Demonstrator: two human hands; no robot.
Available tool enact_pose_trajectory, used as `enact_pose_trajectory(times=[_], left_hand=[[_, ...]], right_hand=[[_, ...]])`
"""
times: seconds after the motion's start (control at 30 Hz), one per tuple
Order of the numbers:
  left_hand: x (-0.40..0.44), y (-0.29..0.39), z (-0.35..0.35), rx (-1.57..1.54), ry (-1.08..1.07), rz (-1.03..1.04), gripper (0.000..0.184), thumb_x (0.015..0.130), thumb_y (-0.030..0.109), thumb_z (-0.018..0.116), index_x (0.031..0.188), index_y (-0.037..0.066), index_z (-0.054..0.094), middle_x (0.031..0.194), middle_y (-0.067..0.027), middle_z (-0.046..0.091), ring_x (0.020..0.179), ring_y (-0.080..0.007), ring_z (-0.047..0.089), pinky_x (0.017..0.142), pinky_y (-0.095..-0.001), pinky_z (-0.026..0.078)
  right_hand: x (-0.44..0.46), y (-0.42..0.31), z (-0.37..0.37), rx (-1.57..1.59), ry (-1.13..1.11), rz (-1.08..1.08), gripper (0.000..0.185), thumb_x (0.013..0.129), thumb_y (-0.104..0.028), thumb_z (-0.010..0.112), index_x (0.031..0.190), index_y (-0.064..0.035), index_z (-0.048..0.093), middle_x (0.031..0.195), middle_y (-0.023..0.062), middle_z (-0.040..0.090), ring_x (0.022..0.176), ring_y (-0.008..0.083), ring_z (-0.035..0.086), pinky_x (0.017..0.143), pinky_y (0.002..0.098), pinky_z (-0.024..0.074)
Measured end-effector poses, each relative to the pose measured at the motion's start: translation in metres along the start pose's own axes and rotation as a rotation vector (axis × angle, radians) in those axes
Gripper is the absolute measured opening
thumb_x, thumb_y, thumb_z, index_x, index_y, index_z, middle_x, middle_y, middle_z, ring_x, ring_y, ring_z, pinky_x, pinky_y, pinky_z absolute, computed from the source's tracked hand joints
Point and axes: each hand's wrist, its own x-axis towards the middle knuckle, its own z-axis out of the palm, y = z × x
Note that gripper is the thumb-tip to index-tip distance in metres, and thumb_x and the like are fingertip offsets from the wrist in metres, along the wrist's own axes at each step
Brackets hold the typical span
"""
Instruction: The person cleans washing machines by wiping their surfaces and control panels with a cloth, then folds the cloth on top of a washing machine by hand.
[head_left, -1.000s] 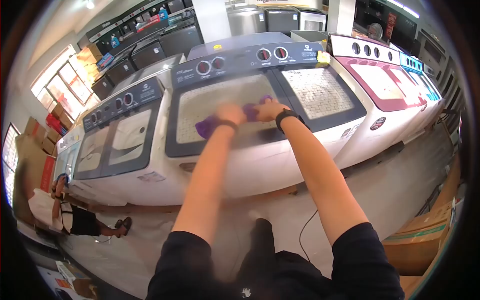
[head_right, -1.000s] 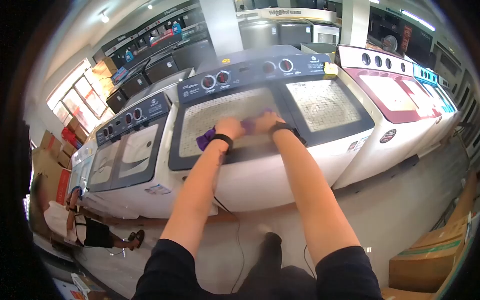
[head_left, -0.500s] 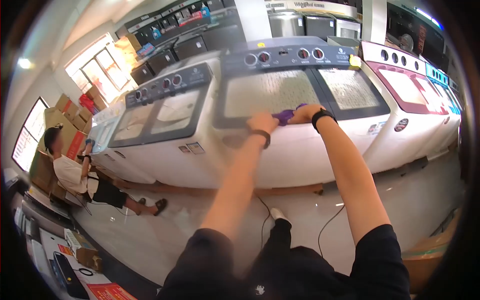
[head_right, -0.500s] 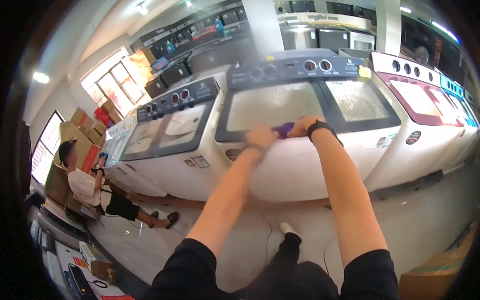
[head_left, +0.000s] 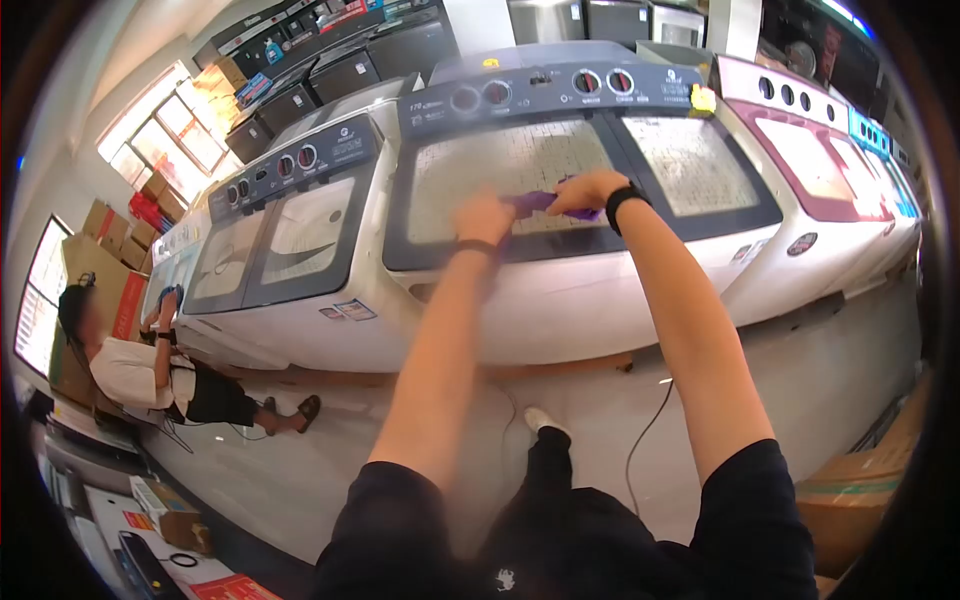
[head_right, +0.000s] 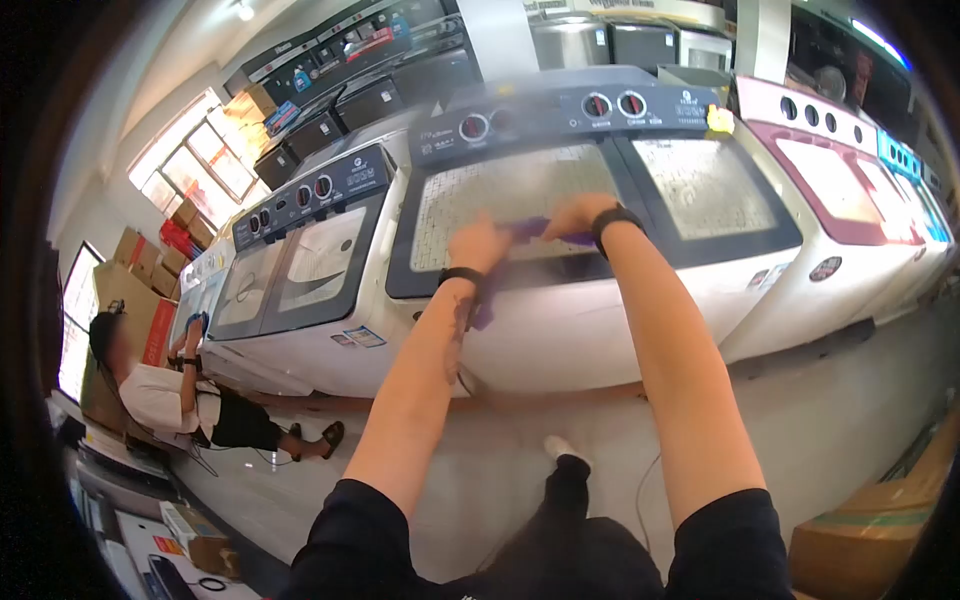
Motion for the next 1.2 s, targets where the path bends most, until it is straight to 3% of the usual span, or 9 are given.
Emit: enact_pose_trajectory(times=[0.1,0.17,0.3,0.43,0.7,0.9,1.03,1.17,1.2], left_hand=[[-0.007,-0.021,-0.010,-0.296,-0.165,0.199,0.071,0.083,0.061,0.062,0.124,0.003,0.057,0.112,-0.0261,0.066,0.106,-0.0416,0.063,0.090,-0.0477,0.049],[-0.014,-0.053,-0.002,-0.354,-0.038,0.484,0.061,0.089,0.055,0.059,0.124,0.005,0.057,0.103,-0.0207,0.069,0.094,-0.0334,0.067,0.081,-0.0430,0.052],[-0.072,-0.078,-0.066,-0.705,-0.403,0.104,0.043,0.093,0.037,0.065,0.125,0.007,0.058,0.090,-0.0034,0.064,0.077,-0.0079,0.056,0.065,-0.0261,0.048],[-0.115,-0.124,-0.088,-0.754,-0.411,0.166,0.039,0.092,0.025,0.068,0.124,0.006,0.060,0.096,-0.0026,0.066,0.079,-0.0087,0.060,0.067,-0.0235,0.048],[-0.180,-0.178,-0.121,-0.605,-0.455,0.152,0.028,0.089,0.014,0.069,0.115,0.004,0.064,0.092,-0.0035,0.066,0.075,-0.0108,0.062,0.066,-0.0238,0.051],[-0.133,-0.199,-0.137,-1.046,-0.318,0.098,0.032,0.092,0.015,0.067,0.121,0.005,0.060,0.096,-0.0025,0.064,0.079,-0.0119,0.063,0.069,-0.0242,0.051],[-0.085,-0.159,-0.149,-1.571,-0.183,0.023,0.056,0.097,0.028,0.060,0.145,0.007,0.040,0.131,-0.0163,0.055,0.110,-0.0214,0.060,0.081,-0.0327,0.051],[-0.057,-0.124,-0.128,-0.711,-0.072,-0.001,0.063,0.101,0.036,0.051,0.155,0.014,0.026,0.151,-0.0163,0.040,0.134,-0.0290,0.046,0.097,-0.0420,0.047],[-0.024,-0.168,-0.072,-0.431,0.110,0.376,0.060,0.099,0.037,0.051,0.151,0.014,0.033,0.151,-0.0178,0.039,0.140,-0.0346,0.037,0.106,-0.0478,0.040]], right_hand=[[-0.021,0.021,0.002,0.175,0.058,-0.206,0.048,0.085,-0.045,0.059,0.116,-0.0090,0.067,0.116,0.0128,0.067,0.110,0.0268,0.062,0.090,0.0432,0.0493],[-0.056,0.031,0.006,0.587,0.018,-0.148,0.040,0.089,-0.035,0.059,0.116,-0.0057,0.066,0.111,0.0114,0.068,0.097,0.0215,0.065,0.081,0.0368,0.0525],[-0.107,0.063,0.038,0.954,0.341,-0.169,0.033,0.094,-0.013,0.059,0.122,0.0030,0.062,0.087,0.0028,0.064,0.065,0.0073,0.057,0.060,0.0249,0.0511],[-0.186,0.060,0.065,1.047,0.633,-0.022,0.026,0.095,-0.010,0.059,0.116,0.0021,0.067,0.086,0.0042,0.066,0.052,0.0070,0.050,0.045,0.0224,0.0401],[-0.255,0.087,0.091,1.171,0.923,-0.125,0.020,0.095,-0.001,0.055,0.111,-0.0019,0.067,0.082,-0.0013,0.059,0.060,0.0045,0.046,0.054,0.0205,0.0387],[-0.216,0.094,0.041,1.055,0.909,-0.174,0.022,0.093,0.002,0.052,0.108,-0.0035,0.068,0.079,-0.0034,0.056,0.064,0.0033,0.045,0.056,0.0197,0.0366],[-0.169,0.070,-0.019,0.925,0.751,0.004,0.045,0.091,-0.012,0.059,0.136,-0.0066,0.053,0.114,0.0152,0.064,0.086,0.0183,0.065,0.072,0.0287,0.0520],[-0.112,0.092,0.001,0.138,0.665,-0.022,0.062,0.089,-0.021,0.063,0.146,-0.0099,0.041,0.137,0.0276,0.050,0.122,0.0401,0.053,0.101,0.0441,0.0447],[-0.104,0.084,0.008,0.199,0.625,-0.097,0.062,0.089,-0.023,0.063,0.146,-0.0101,0.041,0.139,0.0283,0.049,0.127,0.0425,0.048,0.106,0.0459,0.0408]])
